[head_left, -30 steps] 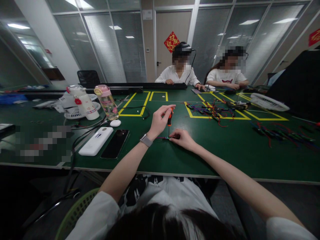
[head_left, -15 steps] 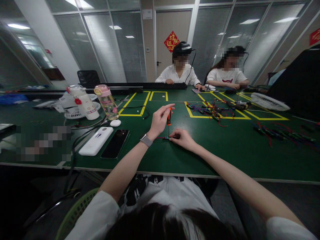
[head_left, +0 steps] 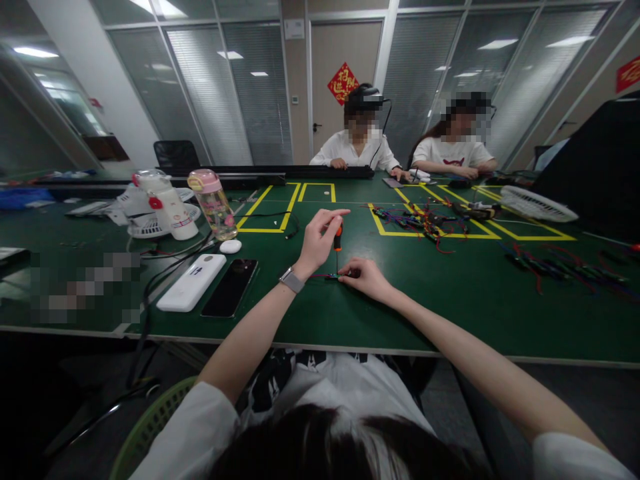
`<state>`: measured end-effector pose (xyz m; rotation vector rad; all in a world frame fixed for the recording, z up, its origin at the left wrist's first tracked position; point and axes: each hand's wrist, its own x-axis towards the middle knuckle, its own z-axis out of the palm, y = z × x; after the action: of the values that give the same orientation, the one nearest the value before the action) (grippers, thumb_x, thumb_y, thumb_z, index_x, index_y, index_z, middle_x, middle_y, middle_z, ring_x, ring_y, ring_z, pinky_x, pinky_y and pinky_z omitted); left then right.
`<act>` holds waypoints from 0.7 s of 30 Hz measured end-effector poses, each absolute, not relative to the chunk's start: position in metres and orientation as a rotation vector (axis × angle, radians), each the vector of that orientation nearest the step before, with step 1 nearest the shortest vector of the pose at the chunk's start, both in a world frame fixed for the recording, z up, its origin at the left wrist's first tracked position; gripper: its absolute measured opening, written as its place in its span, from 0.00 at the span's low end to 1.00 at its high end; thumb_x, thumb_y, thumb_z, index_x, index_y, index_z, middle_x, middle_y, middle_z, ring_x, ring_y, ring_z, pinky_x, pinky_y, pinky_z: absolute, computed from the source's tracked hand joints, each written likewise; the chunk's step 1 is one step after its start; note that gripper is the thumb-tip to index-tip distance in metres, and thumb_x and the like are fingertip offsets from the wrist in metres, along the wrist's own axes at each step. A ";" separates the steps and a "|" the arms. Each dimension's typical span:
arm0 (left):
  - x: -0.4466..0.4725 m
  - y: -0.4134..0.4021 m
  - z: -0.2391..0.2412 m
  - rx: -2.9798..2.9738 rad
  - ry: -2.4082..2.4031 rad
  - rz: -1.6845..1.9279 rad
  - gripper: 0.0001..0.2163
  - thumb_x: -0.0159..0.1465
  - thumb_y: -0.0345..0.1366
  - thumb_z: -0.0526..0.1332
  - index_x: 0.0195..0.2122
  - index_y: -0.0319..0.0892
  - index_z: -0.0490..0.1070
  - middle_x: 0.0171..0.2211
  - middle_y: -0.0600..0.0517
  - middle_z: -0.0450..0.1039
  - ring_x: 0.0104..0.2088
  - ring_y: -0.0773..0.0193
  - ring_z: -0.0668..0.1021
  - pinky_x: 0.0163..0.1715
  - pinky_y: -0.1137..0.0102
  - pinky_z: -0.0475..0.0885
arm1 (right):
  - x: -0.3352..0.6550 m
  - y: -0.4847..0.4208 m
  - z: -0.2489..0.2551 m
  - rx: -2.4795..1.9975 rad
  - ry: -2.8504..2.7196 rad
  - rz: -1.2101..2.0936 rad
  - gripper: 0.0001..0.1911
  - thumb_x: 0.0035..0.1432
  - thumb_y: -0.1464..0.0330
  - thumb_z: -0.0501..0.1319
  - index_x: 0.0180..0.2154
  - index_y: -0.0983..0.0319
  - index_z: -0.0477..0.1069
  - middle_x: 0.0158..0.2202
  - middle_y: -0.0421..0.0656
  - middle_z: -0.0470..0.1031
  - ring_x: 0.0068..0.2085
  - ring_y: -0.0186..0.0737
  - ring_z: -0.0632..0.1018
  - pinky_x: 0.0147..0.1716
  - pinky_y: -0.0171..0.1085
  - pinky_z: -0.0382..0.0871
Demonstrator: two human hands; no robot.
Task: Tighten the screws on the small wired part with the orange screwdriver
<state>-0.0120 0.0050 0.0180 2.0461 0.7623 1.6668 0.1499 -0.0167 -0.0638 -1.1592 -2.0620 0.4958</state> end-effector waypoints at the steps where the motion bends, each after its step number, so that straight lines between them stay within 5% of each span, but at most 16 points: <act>1: -0.012 0.005 0.018 2.034 0.740 1.645 0.12 0.68 0.35 0.52 0.46 0.45 0.73 0.40 0.51 0.73 0.38 0.69 0.75 0.36 0.75 0.70 | 0.150 -0.017 -0.064 -1.160 -2.060 0.494 0.04 0.50 0.71 0.66 0.32 0.64 0.78 0.29 0.41 0.72 0.28 0.32 0.70 0.29 0.32 0.64; 6: -0.012 0.006 0.017 1.983 0.704 1.589 0.13 0.68 0.35 0.52 0.51 0.43 0.70 0.41 0.49 0.76 0.35 0.69 0.78 0.36 0.74 0.72 | 0.150 -0.017 -0.064 -1.167 -2.058 0.494 0.05 0.51 0.70 0.65 0.31 0.63 0.79 0.29 0.41 0.72 0.28 0.32 0.70 0.29 0.33 0.64; 14: -0.011 0.005 0.018 2.122 0.811 1.742 0.05 0.61 0.36 0.63 0.39 0.45 0.75 0.33 0.53 0.70 0.33 0.70 0.73 0.32 0.76 0.70 | 0.150 -0.017 -0.063 -1.149 -2.073 0.485 0.05 0.51 0.70 0.65 0.31 0.64 0.78 0.28 0.42 0.72 0.28 0.32 0.69 0.29 0.33 0.64; 21: -0.010 0.005 0.017 2.071 0.763 1.721 0.05 0.62 0.37 0.63 0.38 0.46 0.76 0.33 0.53 0.66 0.34 0.70 0.72 0.32 0.76 0.70 | 0.150 -0.017 -0.064 -1.139 -2.065 0.479 0.04 0.51 0.71 0.65 0.31 0.64 0.78 0.27 0.41 0.70 0.27 0.32 0.69 0.28 0.32 0.63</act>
<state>-0.0101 0.0053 0.0171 2.0708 0.7632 1.7209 0.1503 -0.0173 -0.0636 -1.1395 -2.0646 0.4786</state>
